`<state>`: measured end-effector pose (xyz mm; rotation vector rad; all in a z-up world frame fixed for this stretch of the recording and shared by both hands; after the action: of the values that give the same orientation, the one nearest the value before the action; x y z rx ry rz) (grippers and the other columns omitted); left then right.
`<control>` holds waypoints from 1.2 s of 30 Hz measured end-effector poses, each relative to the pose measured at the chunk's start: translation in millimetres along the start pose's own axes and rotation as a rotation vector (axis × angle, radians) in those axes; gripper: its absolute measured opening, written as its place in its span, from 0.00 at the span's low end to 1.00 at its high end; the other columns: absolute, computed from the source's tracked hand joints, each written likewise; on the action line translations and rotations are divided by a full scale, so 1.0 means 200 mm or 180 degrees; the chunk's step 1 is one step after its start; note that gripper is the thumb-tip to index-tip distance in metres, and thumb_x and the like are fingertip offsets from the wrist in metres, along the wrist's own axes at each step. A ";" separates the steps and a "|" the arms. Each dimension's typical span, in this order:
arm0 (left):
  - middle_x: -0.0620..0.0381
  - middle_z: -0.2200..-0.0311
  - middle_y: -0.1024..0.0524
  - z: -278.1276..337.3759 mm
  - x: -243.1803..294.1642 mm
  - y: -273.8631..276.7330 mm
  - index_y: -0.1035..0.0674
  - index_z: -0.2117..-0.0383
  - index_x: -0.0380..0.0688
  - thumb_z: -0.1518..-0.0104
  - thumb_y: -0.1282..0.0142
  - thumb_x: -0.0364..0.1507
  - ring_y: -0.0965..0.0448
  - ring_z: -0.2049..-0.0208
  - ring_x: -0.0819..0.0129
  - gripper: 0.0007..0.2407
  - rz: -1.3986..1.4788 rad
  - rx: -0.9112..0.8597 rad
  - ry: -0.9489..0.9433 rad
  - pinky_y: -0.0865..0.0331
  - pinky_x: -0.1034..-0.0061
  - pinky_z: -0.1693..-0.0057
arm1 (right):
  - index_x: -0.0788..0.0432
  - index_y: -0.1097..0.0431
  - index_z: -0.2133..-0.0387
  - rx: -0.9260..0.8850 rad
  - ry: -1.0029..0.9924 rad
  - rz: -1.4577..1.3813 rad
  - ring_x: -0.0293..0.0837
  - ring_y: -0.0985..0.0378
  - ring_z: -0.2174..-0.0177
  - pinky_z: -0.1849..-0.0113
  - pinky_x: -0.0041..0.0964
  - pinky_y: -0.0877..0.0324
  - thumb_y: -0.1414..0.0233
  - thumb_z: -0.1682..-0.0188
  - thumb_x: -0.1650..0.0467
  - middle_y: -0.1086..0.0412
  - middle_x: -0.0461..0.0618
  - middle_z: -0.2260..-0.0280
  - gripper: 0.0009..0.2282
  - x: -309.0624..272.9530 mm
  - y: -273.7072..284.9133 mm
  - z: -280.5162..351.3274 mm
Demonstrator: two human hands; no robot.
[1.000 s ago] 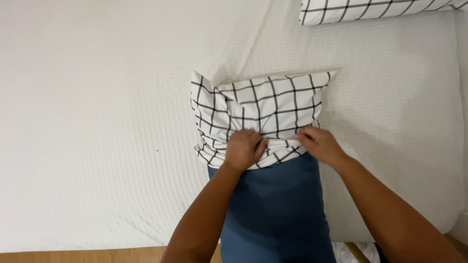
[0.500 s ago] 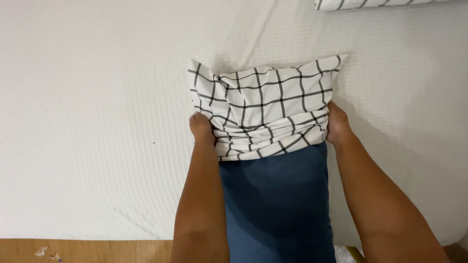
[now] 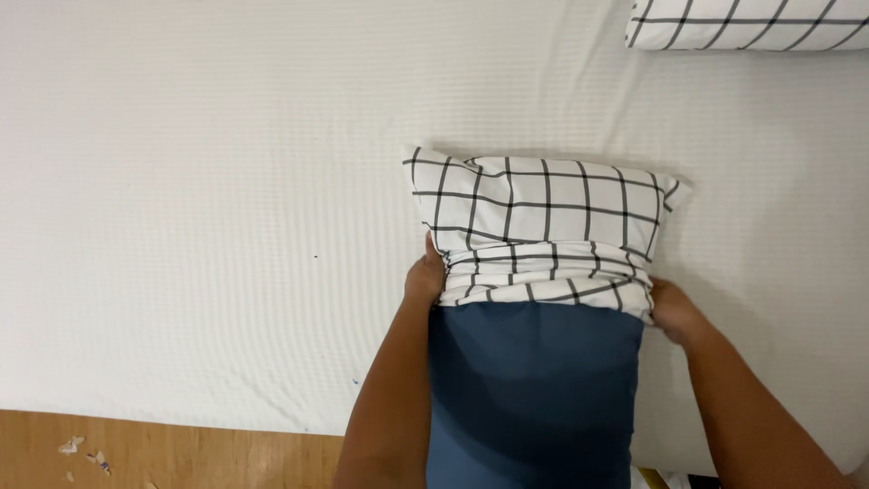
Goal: The person places a pillow into a white and black checkered pillowcase, smooths it, and positions it on the bed. They then retrieve a blue pillow and a second checkered case from a nearby shelf, insert the blue pillow into the case, and smooth it out. Finally, they place a dark blue pillow with a moon and star pattern onto the bed.
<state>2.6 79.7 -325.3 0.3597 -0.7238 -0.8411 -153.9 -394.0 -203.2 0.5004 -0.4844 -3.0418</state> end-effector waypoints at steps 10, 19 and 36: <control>0.40 0.45 0.27 0.74 1.16 0.79 0.23 0.47 0.38 0.38 0.45 0.30 0.30 0.43 0.45 0.15 0.0462 0.2028 -0.1893 0.30 0.59 0.40 | 0.56 0.25 0.52 0.0982 0.3352 0.2040 0.54 0.28 0.47 0.45 0.45 0.33 0.43 0.47 0.66 0.29 0.52 0.50 0.12 -1.42 -0.42 0.68; 0.43 0.55 0.24 0.47 0.79 0.63 0.22 0.57 0.43 0.35 0.50 0.37 0.22 0.56 0.45 0.12 0.0591 0.1637 -0.0447 0.27 0.55 0.53 | 0.40 0.50 0.31 -0.0107 0.2336 0.3935 0.52 0.69 0.30 0.36 0.67 0.69 0.58 0.45 0.52 0.63 0.46 0.28 0.28 -1.51 -1.04 0.73; 0.46 0.59 0.23 1.18 1.16 0.76 0.21 0.58 0.40 0.49 0.39 0.31 0.23 0.56 0.46 0.14 0.0113 0.1391 -0.2915 0.29 0.57 0.49 | 0.51 0.44 0.36 0.0412 0.2988 0.3666 0.53 0.53 0.34 0.35 0.50 0.57 0.38 0.62 0.49 0.50 0.53 0.34 0.41 -1.26 -0.74 1.06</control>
<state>24.4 -8.4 27.3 0.3388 -1.7760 -0.7946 21.9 -171.8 20.5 1.0619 -0.5878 -1.4822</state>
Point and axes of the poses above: each hand's wrist, its own z-axis away from the middle knuckle, its own y-axis out of the back of the hand, x = y × z, the point moved 8 cm from there along -z, towards the middle knuckle
